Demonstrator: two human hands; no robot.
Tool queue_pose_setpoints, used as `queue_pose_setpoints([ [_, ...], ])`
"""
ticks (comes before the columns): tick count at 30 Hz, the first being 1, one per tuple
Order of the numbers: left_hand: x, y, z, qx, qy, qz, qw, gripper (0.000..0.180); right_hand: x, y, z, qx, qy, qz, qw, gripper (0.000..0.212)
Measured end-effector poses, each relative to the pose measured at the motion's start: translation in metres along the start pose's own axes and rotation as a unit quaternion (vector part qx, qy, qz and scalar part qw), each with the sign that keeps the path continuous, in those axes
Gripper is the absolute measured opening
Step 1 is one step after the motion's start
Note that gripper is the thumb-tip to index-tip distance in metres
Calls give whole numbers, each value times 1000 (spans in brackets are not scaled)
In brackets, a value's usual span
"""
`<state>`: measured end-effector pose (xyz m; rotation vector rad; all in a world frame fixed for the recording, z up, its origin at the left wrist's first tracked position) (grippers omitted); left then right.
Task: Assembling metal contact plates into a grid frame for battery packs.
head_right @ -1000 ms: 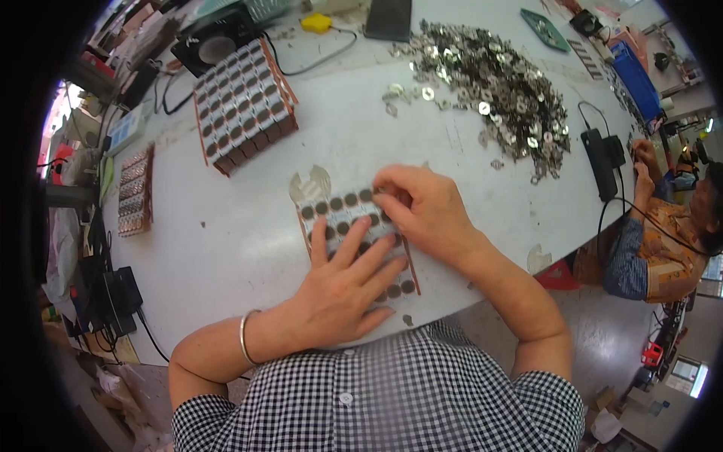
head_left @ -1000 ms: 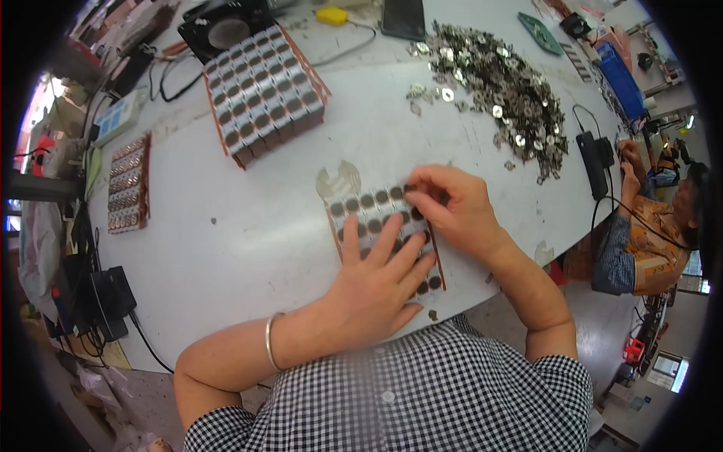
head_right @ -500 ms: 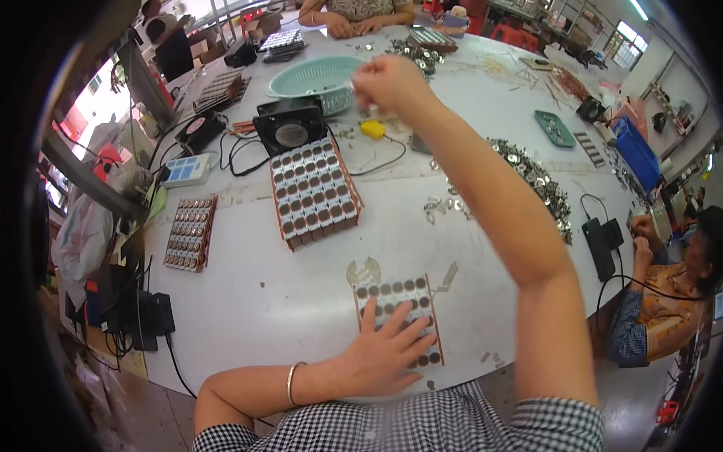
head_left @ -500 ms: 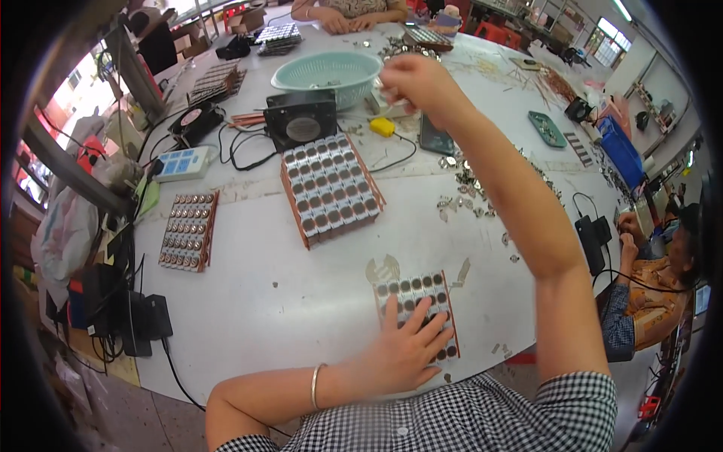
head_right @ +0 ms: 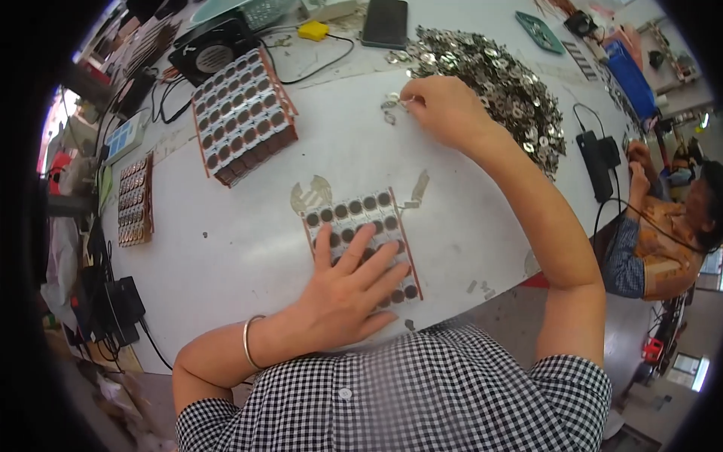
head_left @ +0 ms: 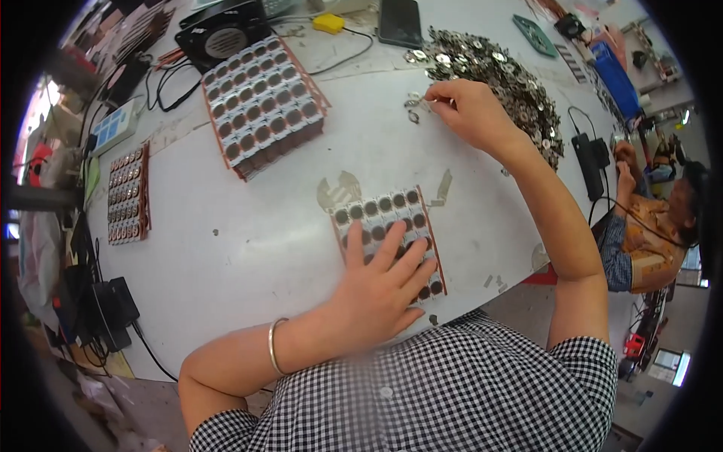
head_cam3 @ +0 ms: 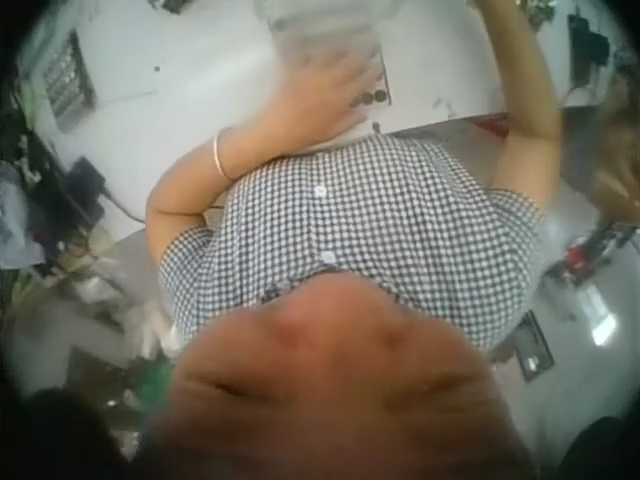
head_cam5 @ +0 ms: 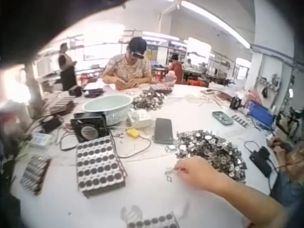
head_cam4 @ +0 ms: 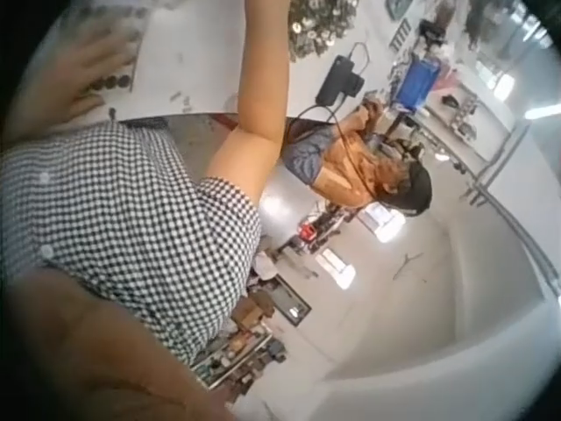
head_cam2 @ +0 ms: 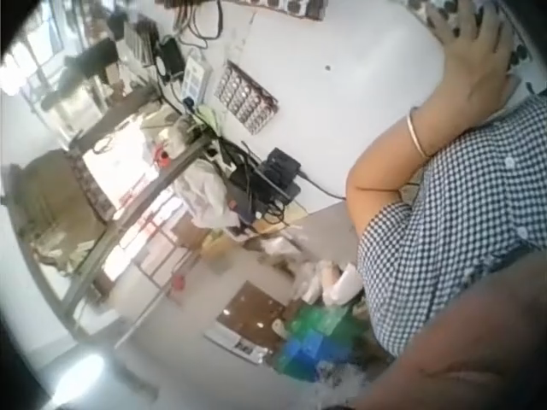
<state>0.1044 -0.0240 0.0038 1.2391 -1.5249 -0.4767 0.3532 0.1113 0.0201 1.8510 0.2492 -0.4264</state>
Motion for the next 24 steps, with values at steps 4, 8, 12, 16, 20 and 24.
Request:
queue_pose_setpoints([
  [4, 3, -2, 1, 6, 9, -10, 1000, 72, -16, -2, 24, 96, 85, -19, 992, 25],
  [8, 5, -4, 0, 0, 8, -20, 1000, 74, -18, -18, 29, 129, 123, -13, 984, 27],
  [12, 5, -3, 2, -11, 11, -13, 1000, 74, -11, -17, 56, 141, 135, -26, 980, 21],
  [16, 2, -2, 0, -20, 16, -15, 1000, 74, 3, 24, 82, 106, -75, -171, 977, 16],
  [20, 2, -2, -1, -24, 21, -6, 999, 73, 12, 36, 93, 55, -170, -284, 942, 14],
  [24, 1, -2, -3, -25, 26, -6, 999, 70, -7, 37, 127, 109, 28, -140, 984, 16],
])
Point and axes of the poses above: each hand's wrist, its own z-axis away from the middle knuckle, its own y-axis out of the back of the hand, x = y × z, the point moved 7 cm from there along -z, towards the middle knuckle, and after that the axes turned 12 degrees about x, right-handed, at the moved point
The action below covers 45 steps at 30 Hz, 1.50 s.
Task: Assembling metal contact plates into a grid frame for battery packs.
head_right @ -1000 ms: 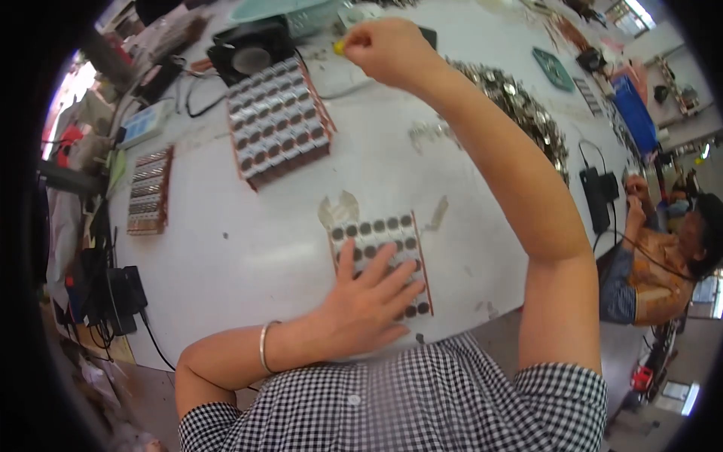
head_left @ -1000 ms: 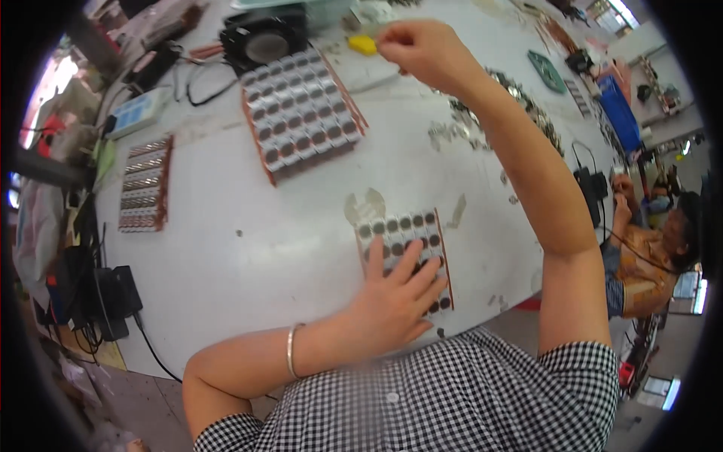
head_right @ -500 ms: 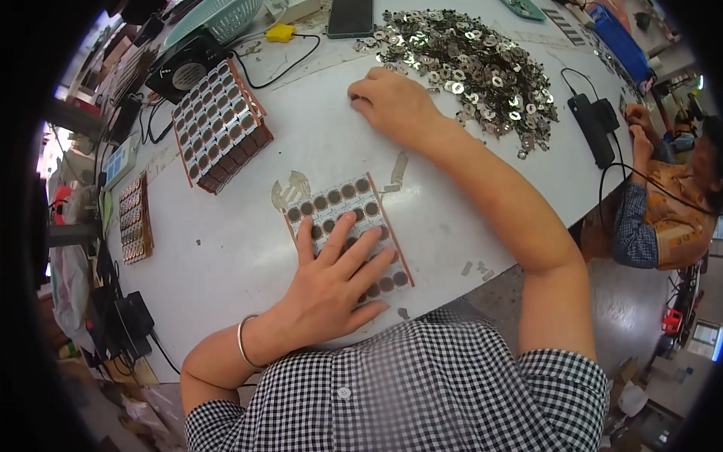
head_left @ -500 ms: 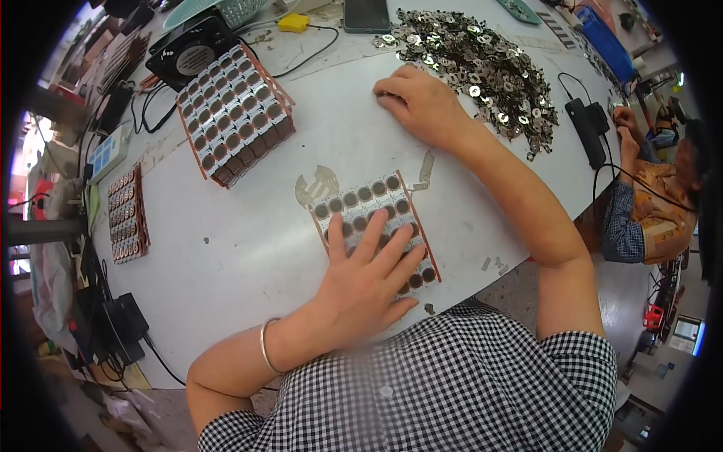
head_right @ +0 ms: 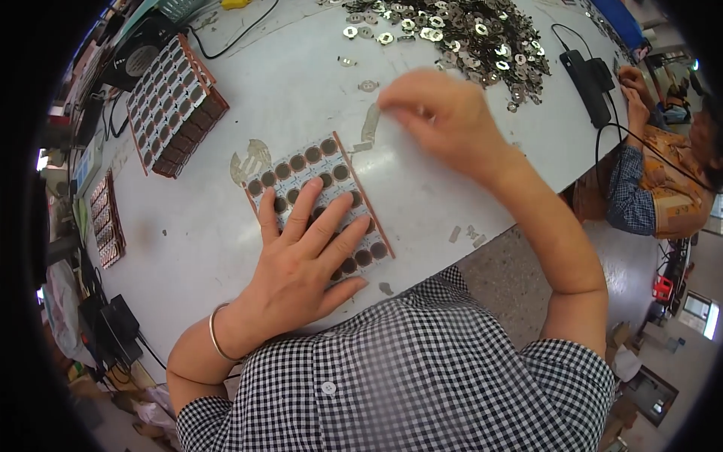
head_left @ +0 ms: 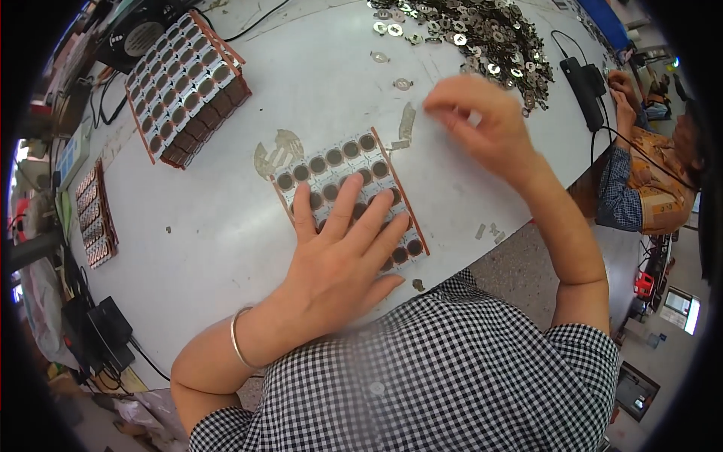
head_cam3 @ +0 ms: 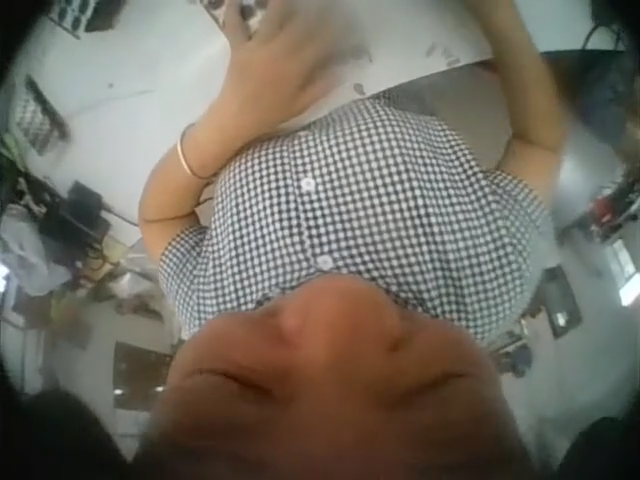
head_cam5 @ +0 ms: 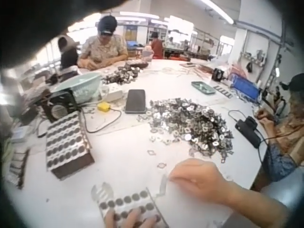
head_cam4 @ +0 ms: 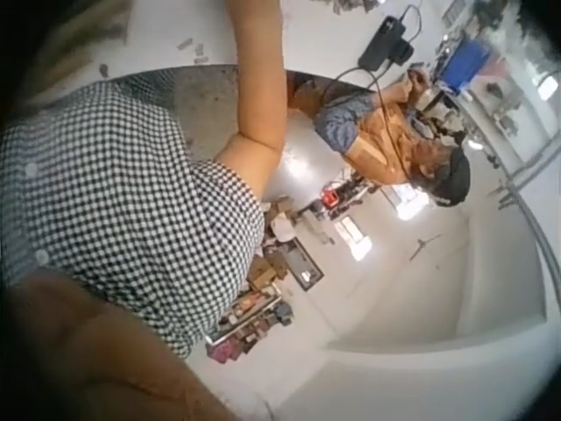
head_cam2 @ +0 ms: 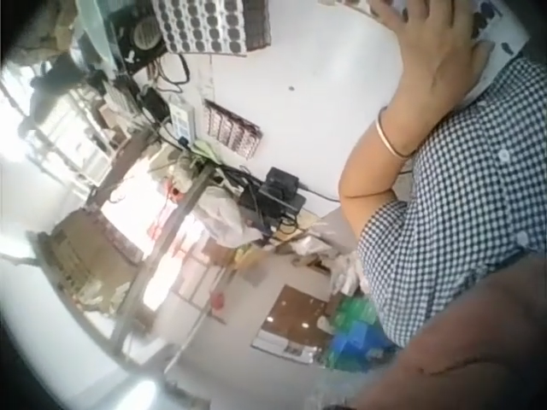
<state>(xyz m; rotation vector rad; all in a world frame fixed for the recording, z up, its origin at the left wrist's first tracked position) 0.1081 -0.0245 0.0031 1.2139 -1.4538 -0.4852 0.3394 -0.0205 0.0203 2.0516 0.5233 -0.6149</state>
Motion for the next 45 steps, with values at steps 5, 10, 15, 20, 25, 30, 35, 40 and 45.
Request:
queue_pose_setpoints([
  [5, 2, 2, 1, -12, -6, 0, 1000, 69, -32, 6, 38, -15, 161, 88, 983, 24],
  [10, 2, 1, 2, -7, -7, -12, 1000, 70, -10, 34, 50, 20, -71, 50, 996, 21],
  [15, 3, -1, 0, -7, -12, -18, 1000, 70, 6, 31, 54, 9, -173, 68, 983, 21],
  [20, 3, 1, 1, -7, -11, -22, 1000, 69, -12, 9, 41, -53, -152, 90, 983, 24],
  [25, 2, 1, 1, -4, -10, -8, 1000, 68, -11, 3, 42, -68, -155, 22, 985, 26],
  [30, 1, 1, 2, -7, -8, -9, 1000, 70, -9, 3, 45, -115, -201, 19, 973, 23],
  [35, 2, 2, 3, -1, -3, -4, 1000, 70, -11, -1, 44, -88, -266, -42, 959, 18],
  [40, 2, 1, 2, 9, -4, -2, 1000, 71, -27, -37, 25, -89, -303, -183, 931, 16],
  [45, 1, 2, 3, 28, 3, 3, 1000, 71, -28, -63, 8, -97, -237, -139, 957, 15],
])
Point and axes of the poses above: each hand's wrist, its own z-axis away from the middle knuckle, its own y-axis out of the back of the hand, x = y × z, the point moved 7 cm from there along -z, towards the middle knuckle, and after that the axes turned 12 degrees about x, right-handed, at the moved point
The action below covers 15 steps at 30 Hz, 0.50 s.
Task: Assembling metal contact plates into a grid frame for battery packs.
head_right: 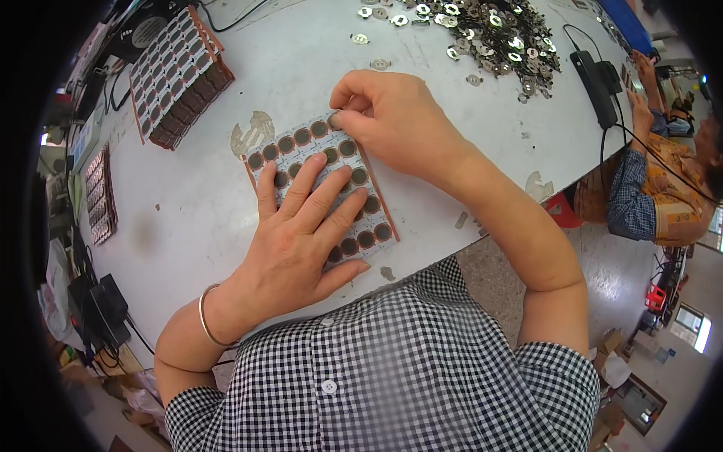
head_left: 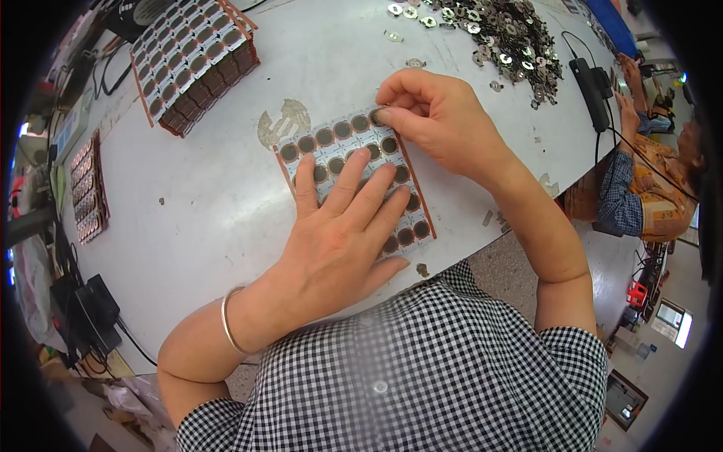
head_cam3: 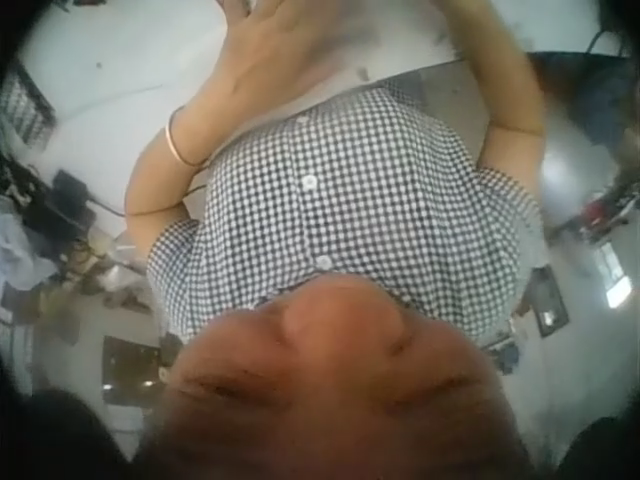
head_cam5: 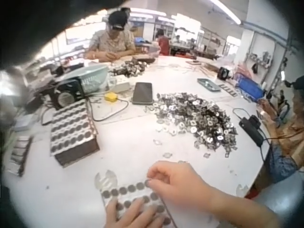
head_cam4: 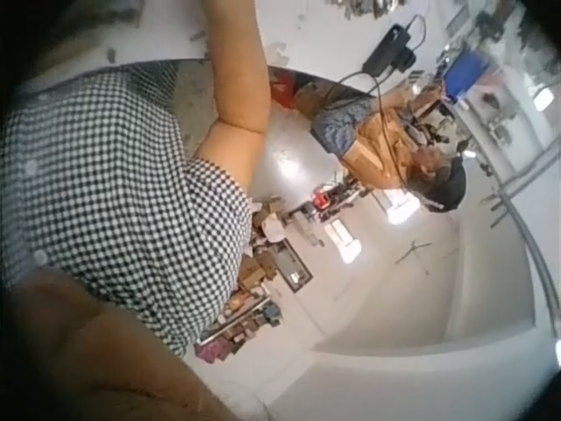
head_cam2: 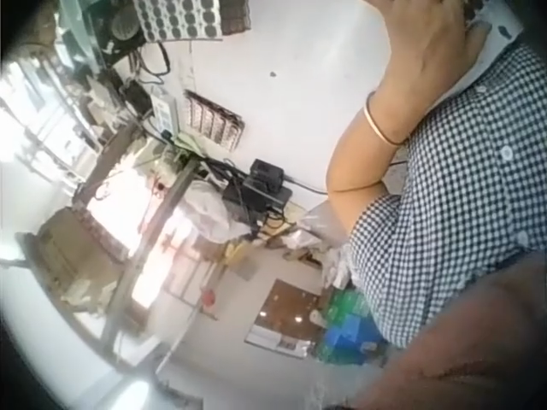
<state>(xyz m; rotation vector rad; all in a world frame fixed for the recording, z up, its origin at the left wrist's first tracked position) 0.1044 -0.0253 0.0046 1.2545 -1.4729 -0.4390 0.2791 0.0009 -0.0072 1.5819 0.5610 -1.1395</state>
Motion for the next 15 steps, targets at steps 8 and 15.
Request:
queue_pose_setpoints([
  [8, -2, 0, 1, 3, -1, 1, 1000, 72, -9, -2, 0, 39, 40, 68, 996, 10],
  [15, -1, 0, 0, 8, -3, 2, 1000, 73, -8, -4, 3, 33, 45, 78, 995, 8],
])
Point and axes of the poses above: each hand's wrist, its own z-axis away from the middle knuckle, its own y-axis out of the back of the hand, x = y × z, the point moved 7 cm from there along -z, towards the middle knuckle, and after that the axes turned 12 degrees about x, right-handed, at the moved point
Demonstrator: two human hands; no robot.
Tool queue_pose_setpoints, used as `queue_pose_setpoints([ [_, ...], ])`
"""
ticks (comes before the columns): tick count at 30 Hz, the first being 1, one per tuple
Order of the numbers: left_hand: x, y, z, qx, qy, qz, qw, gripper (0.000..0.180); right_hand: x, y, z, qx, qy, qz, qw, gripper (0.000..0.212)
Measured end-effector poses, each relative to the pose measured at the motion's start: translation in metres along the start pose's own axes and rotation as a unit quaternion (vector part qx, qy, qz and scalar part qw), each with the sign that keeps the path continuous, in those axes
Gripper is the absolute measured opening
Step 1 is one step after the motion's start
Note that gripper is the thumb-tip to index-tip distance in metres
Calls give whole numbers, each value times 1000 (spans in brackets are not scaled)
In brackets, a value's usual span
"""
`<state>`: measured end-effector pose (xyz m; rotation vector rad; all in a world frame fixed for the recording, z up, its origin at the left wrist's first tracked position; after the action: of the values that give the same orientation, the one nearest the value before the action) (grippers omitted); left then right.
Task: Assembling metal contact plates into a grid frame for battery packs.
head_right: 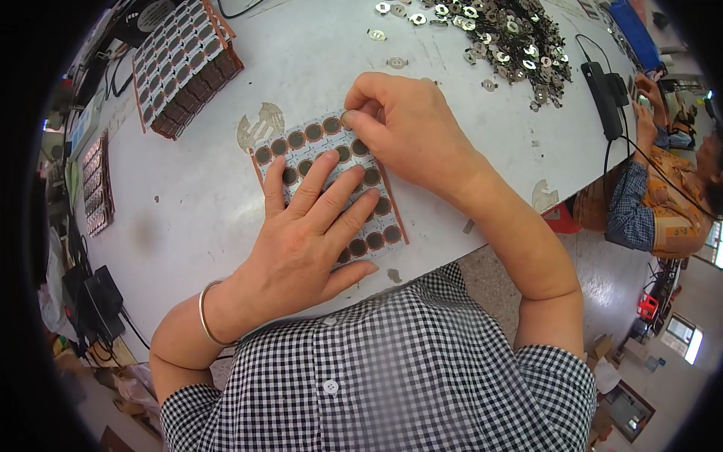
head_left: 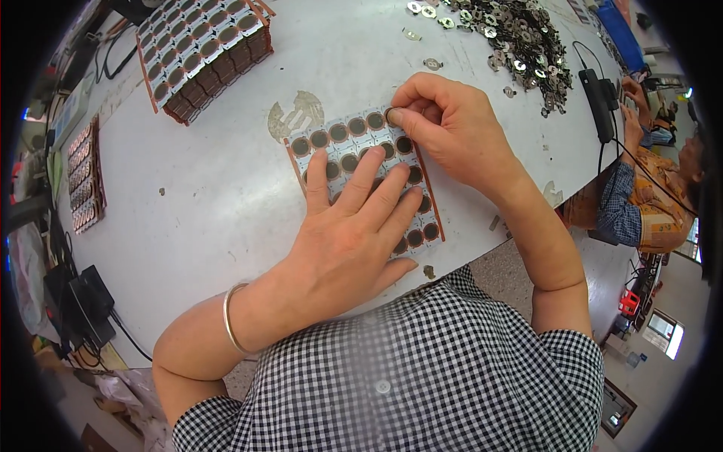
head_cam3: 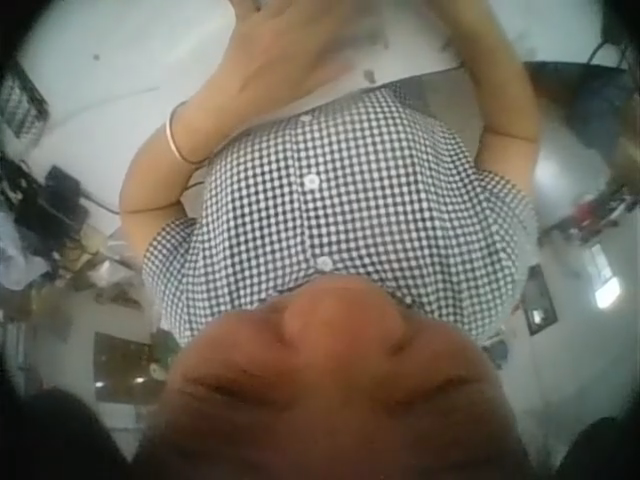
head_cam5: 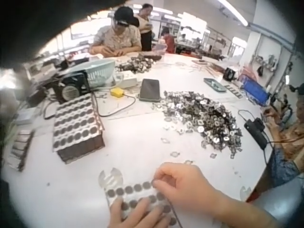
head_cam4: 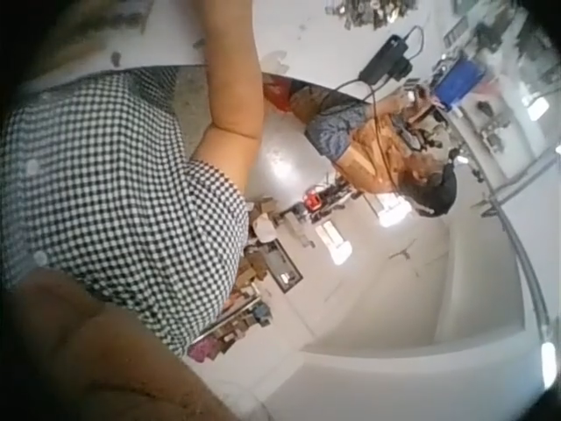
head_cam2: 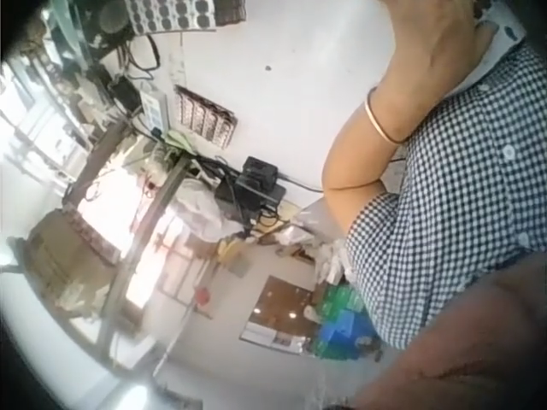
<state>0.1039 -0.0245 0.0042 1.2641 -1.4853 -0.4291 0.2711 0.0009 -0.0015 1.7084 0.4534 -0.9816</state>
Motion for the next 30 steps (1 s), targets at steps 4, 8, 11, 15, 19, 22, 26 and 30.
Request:
queue_pose_setpoints([
  [4, 0, 0, 0, -6, 1, -1, 1000, 73, -9, 2, 5, 63, 125, 56, 989, 10],
  [8, 0, -1, 1, -4, 2, -1, 1000, 73, -14, 2, 13, 105, 251, 63, 960, 17],
  [11, -1, -1, 1, -3, 5, 1, 1000, 73, -21, 1, 19, 103, 266, 79, 955, 21],
  [15, -1, -2, 1, -3, 4, 0, 1000, 74, -23, 0, 23, 106, 246, 66, 961, 26],
  [19, 0, -2, 1, -2, 5, -1, 1000, 73, -23, -2, 23, 109, 229, 88, 963, 30],
  [22, 0, -2, 0, -10, 6, 0, 1000, 72, -27, -6, 28, 118, 238, 134, 955, 31],
  [26, 0, -4, 1, -7, 7, 1, 1000, 72, -25, -6, 30, 122, 239, 129, 955, 30],
  [30, 0, -3, 1, -4, 4, -2, 1000, 73, -24, 3, 26, 118, 243, 125, 955, 30],
])
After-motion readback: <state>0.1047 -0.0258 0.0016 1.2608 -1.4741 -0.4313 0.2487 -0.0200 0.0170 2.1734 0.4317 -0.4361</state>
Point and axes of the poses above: each hand's wrist, its own z-axis away from the middle knuckle, its own y-axis out of the back of the hand, x = y × z, the point moved 7 cm from there along -z, towards the middle knuckle, and after that the axes turned 12 degrees about x, right-handed, at the moved point
